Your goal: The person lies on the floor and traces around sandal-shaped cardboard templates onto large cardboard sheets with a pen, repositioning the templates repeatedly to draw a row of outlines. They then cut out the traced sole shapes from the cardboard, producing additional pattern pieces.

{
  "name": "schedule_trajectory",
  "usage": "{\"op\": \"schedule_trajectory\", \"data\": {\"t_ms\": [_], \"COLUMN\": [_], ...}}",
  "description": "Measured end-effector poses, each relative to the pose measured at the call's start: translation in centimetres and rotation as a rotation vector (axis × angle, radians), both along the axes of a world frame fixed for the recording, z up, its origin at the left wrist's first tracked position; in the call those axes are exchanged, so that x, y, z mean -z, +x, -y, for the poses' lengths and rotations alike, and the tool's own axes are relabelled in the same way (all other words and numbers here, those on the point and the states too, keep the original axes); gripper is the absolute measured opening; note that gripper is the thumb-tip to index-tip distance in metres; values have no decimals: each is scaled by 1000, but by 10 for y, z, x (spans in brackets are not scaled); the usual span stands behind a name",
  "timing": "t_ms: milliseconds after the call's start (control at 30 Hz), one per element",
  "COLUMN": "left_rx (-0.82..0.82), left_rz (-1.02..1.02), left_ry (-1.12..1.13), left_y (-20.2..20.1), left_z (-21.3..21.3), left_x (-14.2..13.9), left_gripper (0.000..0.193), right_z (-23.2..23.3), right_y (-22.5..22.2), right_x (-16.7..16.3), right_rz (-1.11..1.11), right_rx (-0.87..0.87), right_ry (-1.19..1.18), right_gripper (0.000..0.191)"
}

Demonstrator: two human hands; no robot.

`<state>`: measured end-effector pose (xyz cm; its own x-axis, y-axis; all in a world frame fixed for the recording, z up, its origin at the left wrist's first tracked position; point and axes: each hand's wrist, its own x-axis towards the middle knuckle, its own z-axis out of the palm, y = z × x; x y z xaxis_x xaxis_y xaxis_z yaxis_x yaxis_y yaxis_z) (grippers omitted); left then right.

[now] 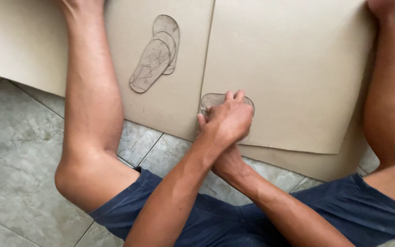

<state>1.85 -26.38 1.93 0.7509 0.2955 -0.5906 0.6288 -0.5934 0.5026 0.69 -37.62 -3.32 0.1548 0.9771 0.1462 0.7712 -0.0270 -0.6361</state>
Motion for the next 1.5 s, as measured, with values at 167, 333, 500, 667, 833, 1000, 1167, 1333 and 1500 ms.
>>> {"op": "schedule_trajectory", "data": {"t_ms": [167,333,500,667,833,1000,1167,1333,1500], "left_rx": [40,125,52,-109,-684,-1058,-868,-763,-703], "left_rz": [-21,-45,72,424,700,930,741,667,709], "left_ry": [-48,-58,11,483,-575,-536,445,587,623], "left_y": [20,22,9,-26,-44,-48,-62,-63,-63], "left_z": [-21,-29,-15,-9,-28,-27,-24,-18,-15], "left_x": [13,18,15,22,44,57,58,66,75], "left_gripper": [23,25,26,30,9,13,37,34,33], "right_z": [11,37,38,27,7,-25,-40,-39,-29], "right_y": [23,68,98,114,127,133,137,132,132], "right_x": [-8,-42,-62,-61,-39,-15,-12,-8,-3], "right_rz": [77,88,153,-80,-870,-1382,-1029,-915,-523], "right_rx": [-18,137,239,384,486,568,767,785,691], "right_ry": [-87,-178,-63,29,-357,-326,-205,-159,-153], "right_gripper": [44,36,29,23,26,22,23,38,32]}}
